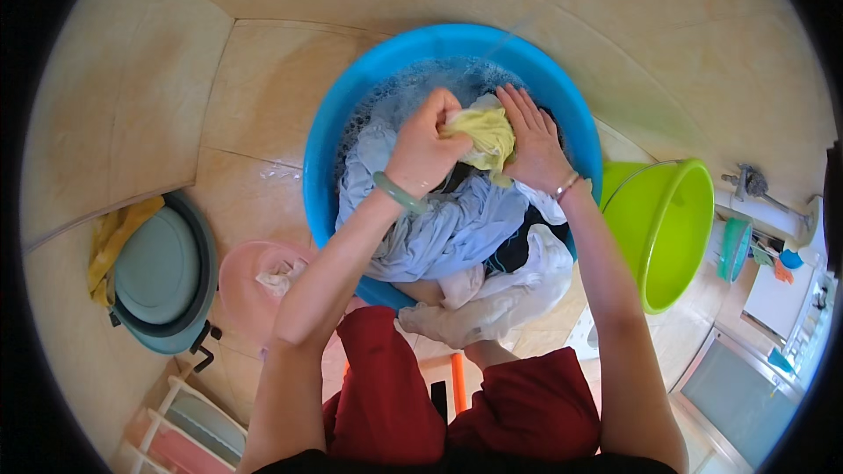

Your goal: The person hand-washes various garments in a blue basin filled with soapy water. They scrub, rinse, and wring out items including a yellow cloth, white shirt, blue shirt, and dark pants, transferring the cleaned items into a green bucket.

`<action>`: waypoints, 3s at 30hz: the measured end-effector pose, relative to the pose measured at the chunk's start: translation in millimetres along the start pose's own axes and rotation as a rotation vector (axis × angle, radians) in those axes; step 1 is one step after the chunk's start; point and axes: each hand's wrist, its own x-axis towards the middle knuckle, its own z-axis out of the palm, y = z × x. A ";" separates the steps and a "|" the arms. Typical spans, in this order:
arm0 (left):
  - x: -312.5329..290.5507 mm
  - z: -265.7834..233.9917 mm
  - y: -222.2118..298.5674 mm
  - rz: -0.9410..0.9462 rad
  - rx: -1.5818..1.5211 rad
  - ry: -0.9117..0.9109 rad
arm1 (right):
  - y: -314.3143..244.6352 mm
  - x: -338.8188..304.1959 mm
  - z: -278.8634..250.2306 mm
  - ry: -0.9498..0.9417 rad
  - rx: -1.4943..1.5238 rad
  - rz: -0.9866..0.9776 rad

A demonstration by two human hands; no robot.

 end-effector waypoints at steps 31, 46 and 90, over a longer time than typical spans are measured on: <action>69.9 16.6 -121.3 -0.284 0.761 0.021 | 55.1 66.1 108.9 -0.473 -0.061 -0.007; 36.7 32.6 -73.0 -0.424 -1.434 -0.104 | -98.8 -56.0 -68.2 -0.063 0.788 -0.091; 54.2 6.2 -112.6 -0.203 0.541 0.283 | 7.1 48.5 67.3 0.004 0.070 0.098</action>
